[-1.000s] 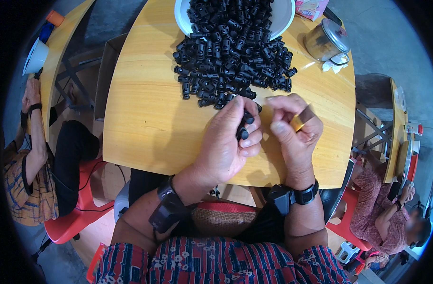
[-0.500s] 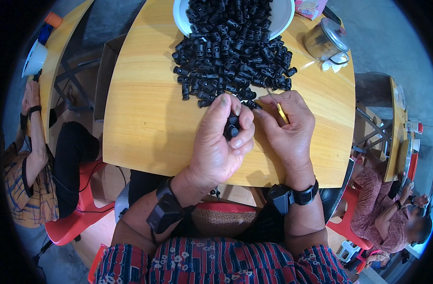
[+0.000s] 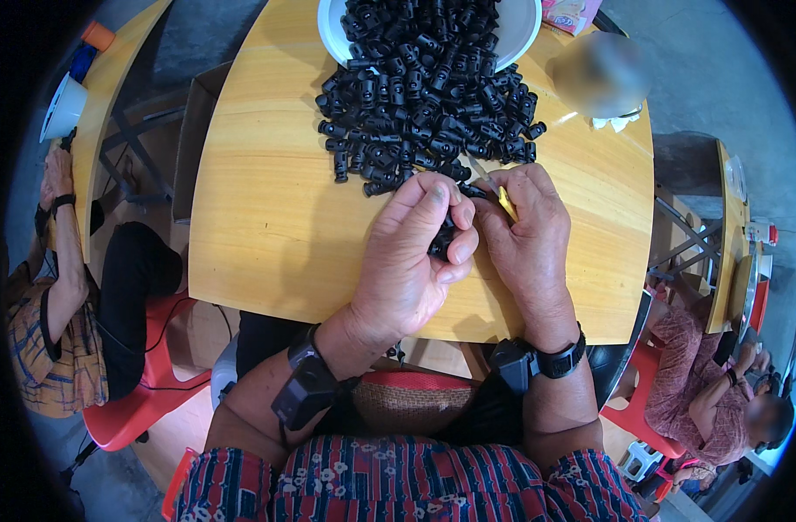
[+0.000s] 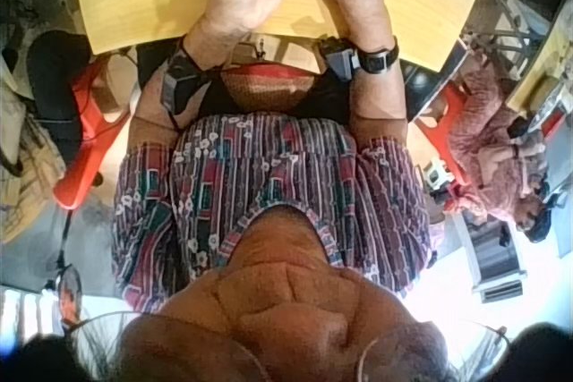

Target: Removing excess material or flash from small black plastic molded parts using a craft knife.

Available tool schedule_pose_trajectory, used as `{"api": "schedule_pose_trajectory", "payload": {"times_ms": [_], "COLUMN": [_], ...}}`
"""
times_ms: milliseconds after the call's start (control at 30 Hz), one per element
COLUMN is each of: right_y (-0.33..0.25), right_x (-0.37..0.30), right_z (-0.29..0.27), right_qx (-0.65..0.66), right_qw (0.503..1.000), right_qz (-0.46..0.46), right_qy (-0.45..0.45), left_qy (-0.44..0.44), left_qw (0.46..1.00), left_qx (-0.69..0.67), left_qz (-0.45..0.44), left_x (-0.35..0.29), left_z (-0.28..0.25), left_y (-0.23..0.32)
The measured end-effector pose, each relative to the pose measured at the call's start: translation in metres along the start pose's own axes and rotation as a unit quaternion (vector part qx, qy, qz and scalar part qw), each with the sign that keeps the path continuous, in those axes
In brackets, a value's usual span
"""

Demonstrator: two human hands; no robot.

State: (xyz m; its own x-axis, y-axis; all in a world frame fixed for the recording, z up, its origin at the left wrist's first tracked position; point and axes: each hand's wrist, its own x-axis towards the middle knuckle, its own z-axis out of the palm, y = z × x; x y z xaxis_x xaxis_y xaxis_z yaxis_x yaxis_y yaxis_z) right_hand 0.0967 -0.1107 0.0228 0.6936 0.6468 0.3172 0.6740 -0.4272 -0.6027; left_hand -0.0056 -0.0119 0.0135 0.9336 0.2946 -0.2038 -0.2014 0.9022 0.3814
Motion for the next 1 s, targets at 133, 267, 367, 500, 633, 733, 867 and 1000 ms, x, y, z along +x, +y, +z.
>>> {"api": "schedule_pose_trajectory", "payload": {"times_ms": [133, 267, 367, 500, 633, 733, 867, 1000], "right_y": [0.000, -0.001, 0.002, 0.004, 0.005, 0.005, 0.006, 0.001], "right_x": [-0.001, 0.000, -0.001, 0.000, 0.001, 0.001, -0.001, -0.004], "right_z": [0.002, 0.001, 0.002, 0.002, 0.001, 0.000, -0.003, -0.010], "right_qx": [-0.003, -0.009, -0.006, -0.003, -0.002, 0.061, 0.136, 0.368], "right_qw": [1.000, 1.000, 1.000, 1.000, 0.999, 0.998, 0.989, 0.924], "right_qz": [0.005, -0.004, -0.011, -0.027, -0.037, -0.016, 0.044, 0.102], "right_qy": [-0.011, -0.014, -0.014, -0.013, -0.010, 0.019, 0.036, 0.035], "left_qy": [-0.011, -0.004, -0.009, -0.002, -0.059, -0.016, 0.030, 0.020], "left_qw": [1.000, 1.000, 0.999, 0.999, 0.998, 0.998, 0.996, 0.991], "left_qx": [0.018, 0.026, 0.040, 0.038, 0.032, 0.055, 0.089, 0.130], "left_qz": [0.008, 0.012, -0.001, 0.009, 0.001, 0.004, 0.009, -0.034], "left_x": [0.000, 0.000, -0.001, 0.001, 0.001, 0.000, -0.001, -0.001], "left_z": [-0.002, 0.002, 0.002, -0.001, -0.005, 0.004, 0.007, 0.008], "left_y": [-0.002, -0.003, -0.002, -0.004, -0.004, -0.003, -0.001, -0.001]}}
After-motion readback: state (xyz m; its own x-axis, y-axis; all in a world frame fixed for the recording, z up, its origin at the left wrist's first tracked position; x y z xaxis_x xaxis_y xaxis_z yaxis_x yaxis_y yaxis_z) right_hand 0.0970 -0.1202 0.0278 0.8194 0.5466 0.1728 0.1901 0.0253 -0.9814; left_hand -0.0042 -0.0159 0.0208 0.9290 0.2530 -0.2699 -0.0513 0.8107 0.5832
